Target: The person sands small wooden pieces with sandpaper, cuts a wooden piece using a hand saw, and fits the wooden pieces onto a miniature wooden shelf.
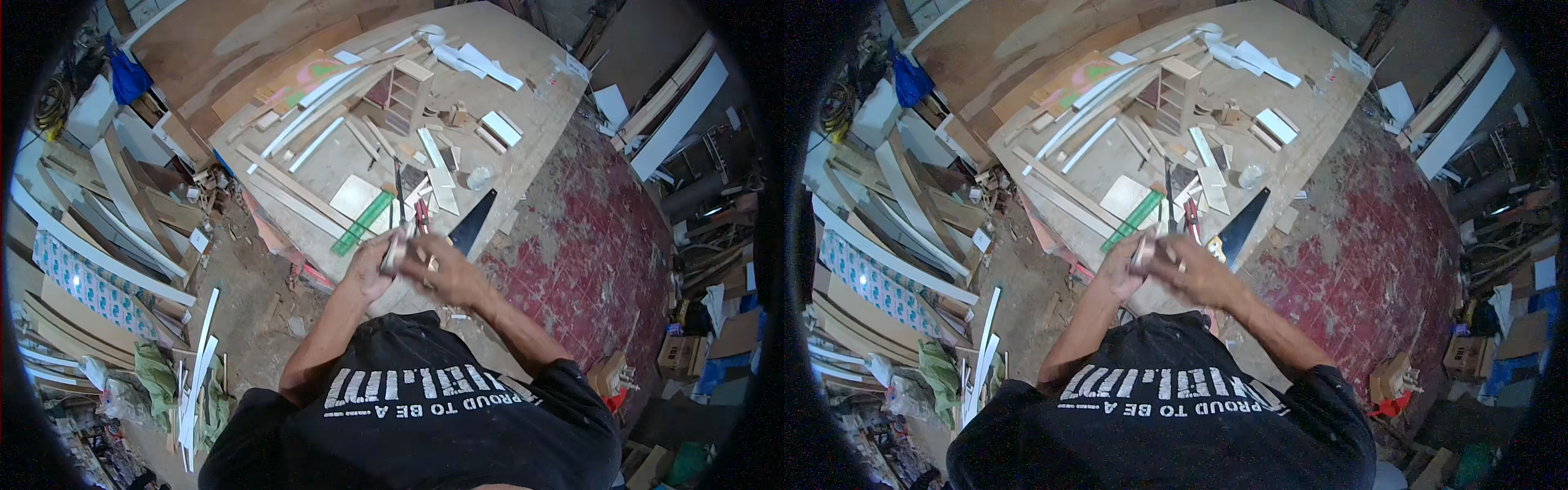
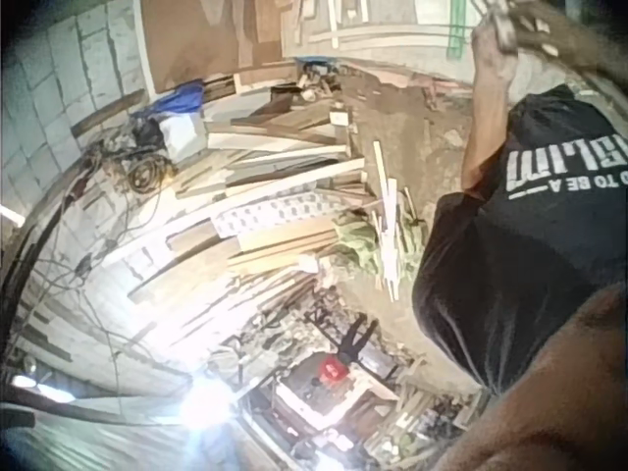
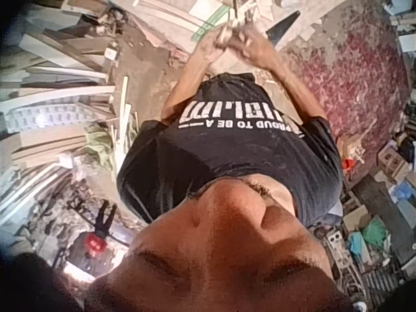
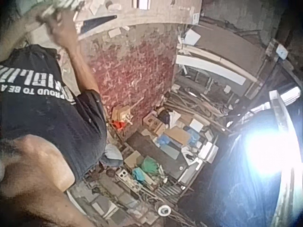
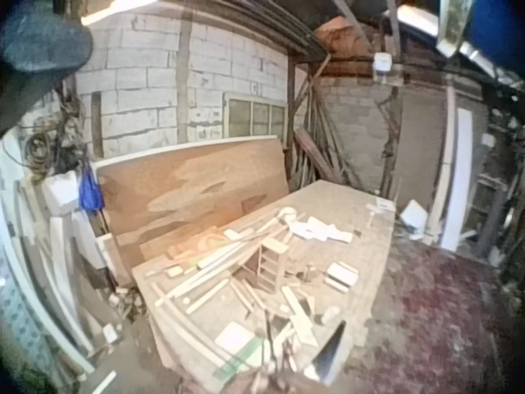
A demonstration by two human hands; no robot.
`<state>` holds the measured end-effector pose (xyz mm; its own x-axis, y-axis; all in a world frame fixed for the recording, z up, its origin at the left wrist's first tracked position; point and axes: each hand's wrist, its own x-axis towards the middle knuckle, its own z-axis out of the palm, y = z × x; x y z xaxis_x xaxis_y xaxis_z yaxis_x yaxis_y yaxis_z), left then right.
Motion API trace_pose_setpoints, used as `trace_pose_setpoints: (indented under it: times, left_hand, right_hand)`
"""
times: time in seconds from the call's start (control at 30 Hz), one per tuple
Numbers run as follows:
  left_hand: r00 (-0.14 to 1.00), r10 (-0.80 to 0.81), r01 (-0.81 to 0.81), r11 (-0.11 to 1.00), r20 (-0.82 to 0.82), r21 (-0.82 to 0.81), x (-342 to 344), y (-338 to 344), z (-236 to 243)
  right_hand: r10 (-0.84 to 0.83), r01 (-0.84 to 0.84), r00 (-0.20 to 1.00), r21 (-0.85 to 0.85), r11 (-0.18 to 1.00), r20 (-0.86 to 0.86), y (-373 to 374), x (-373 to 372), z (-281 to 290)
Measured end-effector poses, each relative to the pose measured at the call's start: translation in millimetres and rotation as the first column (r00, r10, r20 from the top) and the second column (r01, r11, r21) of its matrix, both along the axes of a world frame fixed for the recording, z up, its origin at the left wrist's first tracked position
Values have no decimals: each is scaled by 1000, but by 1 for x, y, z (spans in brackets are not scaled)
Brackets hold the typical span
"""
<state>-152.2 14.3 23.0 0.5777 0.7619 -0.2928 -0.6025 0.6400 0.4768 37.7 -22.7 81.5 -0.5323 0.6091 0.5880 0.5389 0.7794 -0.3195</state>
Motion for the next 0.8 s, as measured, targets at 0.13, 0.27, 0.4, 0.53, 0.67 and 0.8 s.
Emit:
trace_pose_setpoints:
  times: [0.13,0.27,0.4,0.53,0.67,0.8]
  left_hand:
    - [1000,11,-12,998,22,67,0,-5,4]
    - [995,64,-65,998,72,13,4,-6,13]
    - [998,22,-28,994,56,109,8,-8,15]
    - [999,-46,45,988,8,151,2,-6,19]
    - [998,-60,63,977,-19,205,0,-9,36]
    - [998,-61,63,959,-16,277,-5,-10,19]
  right_hand:
    - [-123,104,990,-237,966,-67,14,13,-7]
    - [-5,7,999,79,997,-32,6,7,-5]
    - [-193,194,970,-6,981,-145,16,9,0]
    - [-218,217,964,-23,976,-151,9,6,-1]
    - [-274,265,944,-73,962,-186,3,5,-5]
    - [-239,224,948,-92,970,-209,-17,-7,-8]
